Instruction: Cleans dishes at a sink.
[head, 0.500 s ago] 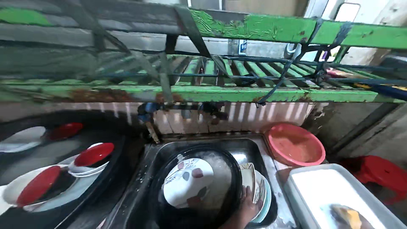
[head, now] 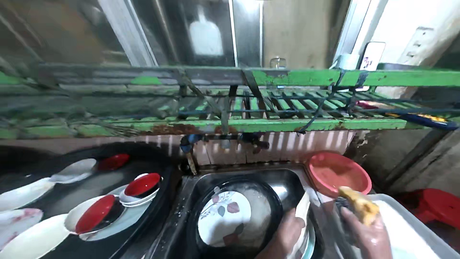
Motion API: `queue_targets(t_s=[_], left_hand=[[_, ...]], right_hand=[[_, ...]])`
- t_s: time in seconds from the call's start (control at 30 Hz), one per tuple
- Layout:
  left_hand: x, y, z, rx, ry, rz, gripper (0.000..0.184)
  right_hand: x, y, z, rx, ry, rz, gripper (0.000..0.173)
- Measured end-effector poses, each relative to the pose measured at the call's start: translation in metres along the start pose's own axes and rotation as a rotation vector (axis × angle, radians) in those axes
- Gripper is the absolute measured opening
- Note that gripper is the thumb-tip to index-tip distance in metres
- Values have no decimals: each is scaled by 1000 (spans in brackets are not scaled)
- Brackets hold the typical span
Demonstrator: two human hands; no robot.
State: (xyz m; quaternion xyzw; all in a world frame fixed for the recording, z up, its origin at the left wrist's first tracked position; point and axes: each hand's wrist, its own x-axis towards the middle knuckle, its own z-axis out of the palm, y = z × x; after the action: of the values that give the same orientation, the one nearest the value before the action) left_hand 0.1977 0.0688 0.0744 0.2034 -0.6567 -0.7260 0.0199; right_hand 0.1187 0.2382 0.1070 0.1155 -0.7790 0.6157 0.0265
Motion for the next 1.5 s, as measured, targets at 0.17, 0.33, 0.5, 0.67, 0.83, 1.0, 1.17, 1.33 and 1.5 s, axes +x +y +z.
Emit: queue_targets(t_s=[0.17,0.33,0.5,0.67,0.83,1.0,1.17,1.33,1.5], left_hand=[[-36,26,-16,-190,33,133,51],[-62,38,-52,-256,131,-67,48],[-43,14,-80,-136,158,-5,38],[-47,23,-86,-391,202,-69,45],[-19,19,-76,-649,173,-41,43],[-14,21,-74,-652,240,-56,49],[2,9,-68,-622,328,-50,48],[19,11,-99,-973,389,110,53],[-7,1,-104,-847,343,142,50]], right_hand=[[-5,-18,92,-76,-164,-248,65],[50,-9,101,4,-85,230,47],[-27,-29,155,-158,-261,-273,55],[35,-5,137,-58,-75,142,44],[-7,-10,154,-63,-99,-121,56],[15,13,146,-60,10,-71,53],[3,-3,158,-260,-145,-155,43],[-43,45,147,-375,-143,-691,38],[18,63,114,-9,46,117,48]])
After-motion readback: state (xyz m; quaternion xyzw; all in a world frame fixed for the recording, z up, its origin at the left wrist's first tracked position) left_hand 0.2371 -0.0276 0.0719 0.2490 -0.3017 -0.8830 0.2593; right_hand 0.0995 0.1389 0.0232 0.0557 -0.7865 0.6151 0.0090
